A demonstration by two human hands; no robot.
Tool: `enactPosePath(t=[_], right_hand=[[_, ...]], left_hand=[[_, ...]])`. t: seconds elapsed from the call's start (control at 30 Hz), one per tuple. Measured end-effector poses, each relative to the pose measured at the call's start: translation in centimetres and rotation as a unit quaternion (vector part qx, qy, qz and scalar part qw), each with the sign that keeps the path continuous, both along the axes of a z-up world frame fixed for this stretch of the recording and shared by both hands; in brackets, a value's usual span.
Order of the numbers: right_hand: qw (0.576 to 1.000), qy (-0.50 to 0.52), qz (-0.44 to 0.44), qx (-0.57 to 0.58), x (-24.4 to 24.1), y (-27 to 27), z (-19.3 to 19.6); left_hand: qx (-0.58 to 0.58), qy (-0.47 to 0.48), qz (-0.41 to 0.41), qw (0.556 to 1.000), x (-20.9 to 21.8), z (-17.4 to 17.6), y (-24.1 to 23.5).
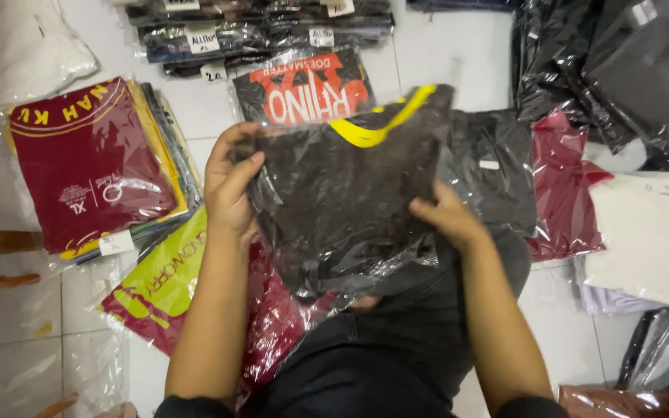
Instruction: The person sits on the floor surrounded by stacks of packaged clothing. They pick up plastic-wrapped shirts, write on the packaging with a marker, and apply adhesive tape to secure the labels. The person handles various shirts, including black and maroon ones, and organizes them into piles.
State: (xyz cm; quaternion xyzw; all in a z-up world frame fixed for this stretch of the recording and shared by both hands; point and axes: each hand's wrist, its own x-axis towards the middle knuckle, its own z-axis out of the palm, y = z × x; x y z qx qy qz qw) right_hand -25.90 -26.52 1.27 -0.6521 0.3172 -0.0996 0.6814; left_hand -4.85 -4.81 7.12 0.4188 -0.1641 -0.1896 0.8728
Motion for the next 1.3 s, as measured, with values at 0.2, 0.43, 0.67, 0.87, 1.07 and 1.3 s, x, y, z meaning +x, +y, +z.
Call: enactPosePath(t=[0.2,0.43,0.67,0.87,1.07,1.3], right_hand=[[0.999,0.050,0.002,-0.004,-0.1,2.3,1.1],[0.934,0.081,0.172,-0.303,5.5,-1.9,8.6],[0.720,-0.045,0.034,-0.692,13.6,-1.1,8.3],[0.836,-0.074,0.007,-0.544,9.5,4.2,5.7],[0.922,-0.065,-0.076,-0.375,5.4,1.8,4.1],[0.975,-0.050,-0.166,-0.143,6.1,1.9,3.3]], left_hand=[[0.053,0.115,0.095,0.987,-0.1,-0.1,1.7],[0.072,0.194,0.112,0.972,-3.6,0.0,4.6],[0.270,0.297,-0.088,0.912,-6.3,-4.2,3.4],[0.252,0.390,-0.099,0.880,-7.2,-11.3,2.5],[0.233,0.411,-0.105,0.875,-7.7,-10.4,2.4],[0.178,0.429,-0.121,0.877,-9.2,-9.3,1.0]])
